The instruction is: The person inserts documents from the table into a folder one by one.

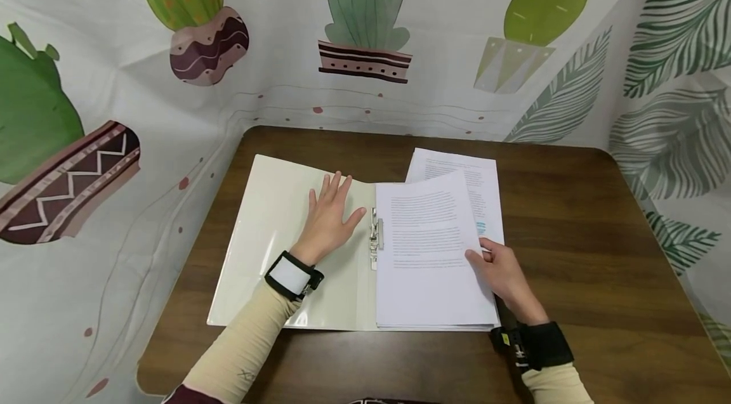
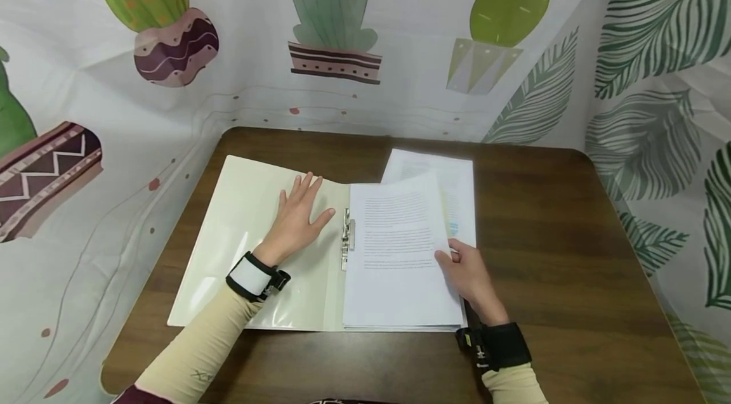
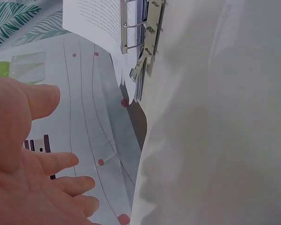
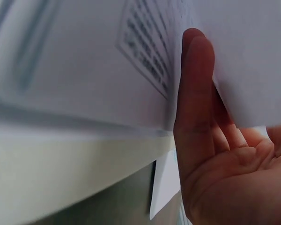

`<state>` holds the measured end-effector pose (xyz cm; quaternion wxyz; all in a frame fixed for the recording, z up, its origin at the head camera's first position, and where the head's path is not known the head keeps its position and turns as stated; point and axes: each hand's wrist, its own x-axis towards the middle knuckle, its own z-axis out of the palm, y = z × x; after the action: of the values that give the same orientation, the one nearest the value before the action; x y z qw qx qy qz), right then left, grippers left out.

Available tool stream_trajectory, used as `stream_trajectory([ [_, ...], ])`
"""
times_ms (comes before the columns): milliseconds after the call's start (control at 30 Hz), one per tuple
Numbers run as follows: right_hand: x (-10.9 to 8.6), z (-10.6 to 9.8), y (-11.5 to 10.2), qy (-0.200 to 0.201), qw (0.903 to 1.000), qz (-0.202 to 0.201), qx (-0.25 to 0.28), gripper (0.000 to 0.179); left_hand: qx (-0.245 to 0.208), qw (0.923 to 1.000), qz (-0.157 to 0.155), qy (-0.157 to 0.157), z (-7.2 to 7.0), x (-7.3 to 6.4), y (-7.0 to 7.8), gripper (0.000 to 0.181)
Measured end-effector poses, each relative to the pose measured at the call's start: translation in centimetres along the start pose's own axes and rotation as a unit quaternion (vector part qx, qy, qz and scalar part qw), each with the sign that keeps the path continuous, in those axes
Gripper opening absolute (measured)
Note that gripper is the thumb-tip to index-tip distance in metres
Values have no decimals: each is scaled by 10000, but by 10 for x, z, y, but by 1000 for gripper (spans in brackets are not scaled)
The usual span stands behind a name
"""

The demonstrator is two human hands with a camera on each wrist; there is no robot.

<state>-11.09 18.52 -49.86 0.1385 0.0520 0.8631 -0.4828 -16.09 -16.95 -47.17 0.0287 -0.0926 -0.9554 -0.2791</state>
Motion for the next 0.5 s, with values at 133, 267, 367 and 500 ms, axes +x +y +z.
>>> stream_trajectory([
  [133,0,2,1,37,10000,41,-71,44,-43,10000,2,-17,0,0,0,74],
  [267,-1,4,1,239,9970,-201,-709,45,-38,10000,-27,-50,1,1,0,73],
  [367,-2,5,0,511,9881,-397,-1395,46,-19,10000,-22,-50,1,1,0,73],
  [500,-5,4,-3,668,9799,-262,-1864,51,1,10000,1,-48,2,0,-1,73],
])
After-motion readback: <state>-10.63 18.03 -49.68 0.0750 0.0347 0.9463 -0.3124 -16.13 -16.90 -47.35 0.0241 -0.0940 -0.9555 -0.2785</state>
